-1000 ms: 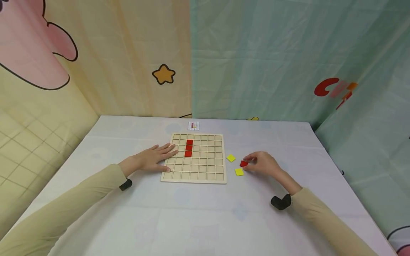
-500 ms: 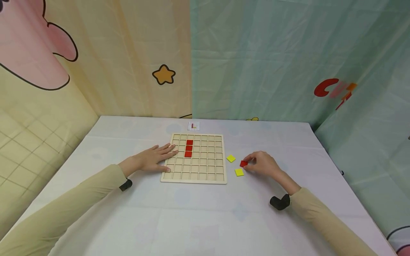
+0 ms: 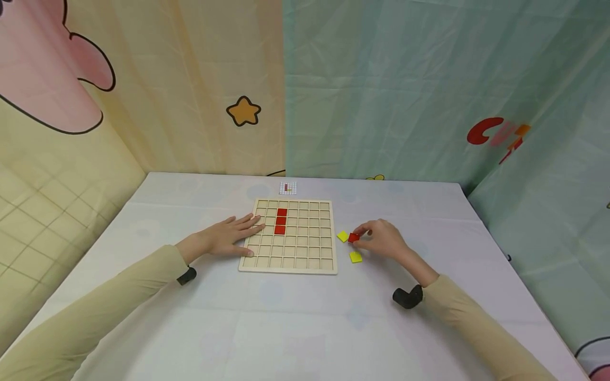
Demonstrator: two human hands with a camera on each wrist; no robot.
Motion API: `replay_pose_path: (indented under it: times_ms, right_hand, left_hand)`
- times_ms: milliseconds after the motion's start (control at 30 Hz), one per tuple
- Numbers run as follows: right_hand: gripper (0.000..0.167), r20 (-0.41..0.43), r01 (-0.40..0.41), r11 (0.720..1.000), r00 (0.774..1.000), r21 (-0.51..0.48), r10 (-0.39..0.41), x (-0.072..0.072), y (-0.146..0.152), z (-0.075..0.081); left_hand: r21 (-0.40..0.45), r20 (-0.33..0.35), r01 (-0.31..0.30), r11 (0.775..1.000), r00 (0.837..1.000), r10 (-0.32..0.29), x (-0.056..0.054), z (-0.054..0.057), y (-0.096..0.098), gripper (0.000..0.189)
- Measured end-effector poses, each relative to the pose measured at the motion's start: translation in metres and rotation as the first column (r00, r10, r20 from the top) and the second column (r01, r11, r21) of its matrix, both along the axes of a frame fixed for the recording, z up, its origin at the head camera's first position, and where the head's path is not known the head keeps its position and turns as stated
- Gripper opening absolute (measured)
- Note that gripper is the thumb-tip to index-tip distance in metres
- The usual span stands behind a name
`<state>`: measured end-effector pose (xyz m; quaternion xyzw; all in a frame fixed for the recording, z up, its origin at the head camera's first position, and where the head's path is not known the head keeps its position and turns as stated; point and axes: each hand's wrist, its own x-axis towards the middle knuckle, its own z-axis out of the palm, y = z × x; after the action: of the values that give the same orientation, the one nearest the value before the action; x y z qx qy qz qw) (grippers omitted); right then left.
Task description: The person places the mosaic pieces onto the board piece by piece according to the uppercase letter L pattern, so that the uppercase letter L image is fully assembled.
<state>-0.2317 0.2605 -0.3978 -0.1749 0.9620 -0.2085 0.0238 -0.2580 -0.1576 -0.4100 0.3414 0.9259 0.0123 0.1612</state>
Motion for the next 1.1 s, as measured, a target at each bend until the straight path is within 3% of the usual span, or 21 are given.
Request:
replay_pose_path:
  times_ms: [733,1100]
  right_hand:
    - [0.028,-0.049,-0.104,0.992,0.994,-0.070,0.101,-0.009,-0.070,0.004]
    - [0.027,-0.034,-0.079,0.991,0.997,-0.108,0.076,-0.016,-0.102,-0.002]
  left_hand:
    - [0.019,-0.003,0.007,1.000,1.000,-0.007,0.002,0.004,0.001,0.080]
    - [0.023,-0.006,0.012,1.000,1.000,-0.012,0.002,0.004,0.000,0.080]
